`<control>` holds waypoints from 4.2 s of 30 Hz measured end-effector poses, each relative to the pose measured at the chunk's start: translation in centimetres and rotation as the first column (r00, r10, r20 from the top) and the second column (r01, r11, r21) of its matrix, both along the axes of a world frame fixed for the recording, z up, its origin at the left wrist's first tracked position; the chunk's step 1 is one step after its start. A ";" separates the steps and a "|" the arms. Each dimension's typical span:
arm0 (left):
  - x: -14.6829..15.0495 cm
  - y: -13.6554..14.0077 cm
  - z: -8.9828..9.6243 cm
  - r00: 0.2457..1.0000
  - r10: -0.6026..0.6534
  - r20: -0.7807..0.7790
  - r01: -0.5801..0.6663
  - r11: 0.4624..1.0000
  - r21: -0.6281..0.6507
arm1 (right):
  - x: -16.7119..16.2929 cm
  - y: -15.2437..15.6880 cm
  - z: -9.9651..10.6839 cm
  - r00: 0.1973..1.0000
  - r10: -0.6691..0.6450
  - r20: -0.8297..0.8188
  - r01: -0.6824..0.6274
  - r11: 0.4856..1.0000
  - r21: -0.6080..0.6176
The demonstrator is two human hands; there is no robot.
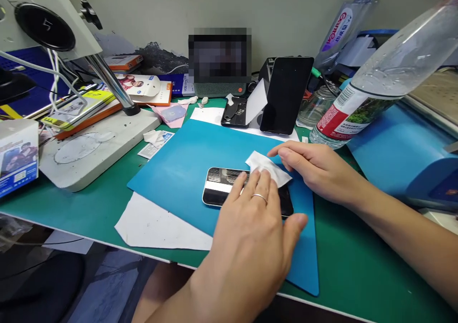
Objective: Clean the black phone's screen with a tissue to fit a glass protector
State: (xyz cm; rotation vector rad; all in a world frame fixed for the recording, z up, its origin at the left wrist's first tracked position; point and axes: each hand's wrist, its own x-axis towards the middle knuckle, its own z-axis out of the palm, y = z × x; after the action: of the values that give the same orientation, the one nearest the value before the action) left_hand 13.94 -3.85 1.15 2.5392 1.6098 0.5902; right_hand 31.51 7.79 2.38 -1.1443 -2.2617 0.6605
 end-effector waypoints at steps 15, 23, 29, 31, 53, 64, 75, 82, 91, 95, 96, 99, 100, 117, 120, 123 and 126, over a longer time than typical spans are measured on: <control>-4.0 -0.1 0.3 0.996 0.065 -0.061 -0.069 0.995 -0.067 | 0.3 0.1 0.1 0.999 -0.019 0.038 0.019 1.000 0.015; -8.3 -0.8 0.1 0.987 0.142 -0.079 -0.144 0.989 -0.026 | 0.1 0.0 0.0 0.996 -0.029 0.089 0.031 0.999 -0.019; -8.7 -1.4 -0.3 0.986 0.128 -0.110 -0.120 0.990 0.074 | -0.2 -0.2 -0.1 0.996 -0.024 0.083 0.026 0.999 -0.019; -8.4 -1.4 -0.2 0.986 0.139 -0.092 -0.131 0.988 0.084 | -0.4 -0.3 -0.1 0.997 -0.033 0.076 0.034 0.999 -0.013; 1.3 -0.4 0.1 0.998 -0.068 -0.018 0.067 0.997 -0.030 | 0.0 -0.6 -0.3 0.995 0.098 0.005 -0.098 0.982 0.163; -2.6 -0.5 0.3 0.999 0.042 0.031 -0.041 0.998 -0.048 | -0.9 -1.9 0.3 0.926 0.356 0.123 -0.377 0.861 0.342; -4.4 0.5 0.0 0.995 0.093 0.036 -0.090 0.993 -0.081 | -2.2 -2.0 -0.1 0.916 0.289 0.279 -0.374 0.865 0.335; -4.1 -0.8 -0.3 0.998 0.058 -0.026 -0.057 0.998 0.031 | -1.8 -2.4 0.1 0.916 0.336 0.219 -0.398 0.835 0.381; -5.6 -0.4 0.0 0.995 0.074 -0.063 -0.076 0.997 -0.022 | -2.5 -2.5 -0.6 0.903 0.297 0.309 -0.397 0.852 0.341; -6.3 -1.0 0.3 0.994 0.085 -0.068 -0.086 0.996 -0.011 | -2.7 -2.9 -0.1 0.889 0.342 0.306 -0.435 0.839 0.325; -6.4 -1.3 0.3 0.995 0.073 -0.064 -0.072 0.997 0.023 | -2.7 -3.0 0.0 0.886 0.359 0.295 -0.445 0.837 0.319; -6.3 -2.0 0.0 0.998 0.036 -0.051 -0.030 0.993 0.111 | -2.7 -3.3 0.1 0.885 0.384 0.264 -0.453 0.842 0.293; -6.2 -2.0 -0.1 0.998 0.039 -0.042 -0.034 0.993 0.115 | -2.6 -3.3 -0.1 0.887 0.384 0.255 -0.449 0.847 0.284; -6.8 -0.7 0.4 1.000 0.023 0.009 -0.022 0.996 -0.081 | -1.9 -1.3 -1.4 0.956 0.270 0.111 -0.291 0.909 0.298; -7.6 -2.5 0.5 1.000 0.007 -0.002 -0.007 0.998 -0.066 | -2.1 -1.3 -1.5 0.982 0.190 -0.007 -0.181 0.946 0.270; -8.3 -3.8 0.6 0.999 0.018 -0.040 -0.021 0.998 -0.061 | -2.2 -1.3 -1.6 0.981 0.170 -0.097 -0.142 0.960 0.241; -7.8 -3.9 1.0 0.996 0.016 -0.090 -0.022 0.998 -0.058 | -2.4 -1.2 -1.8 0.971 0.176 -0.160 -0.134 0.961 0.241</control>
State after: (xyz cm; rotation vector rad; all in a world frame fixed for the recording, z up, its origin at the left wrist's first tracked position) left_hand 6.09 -7.73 2.16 2.5444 1.6553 0.4288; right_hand 29.14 6.62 0.59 -0.7709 -2.2187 0.5230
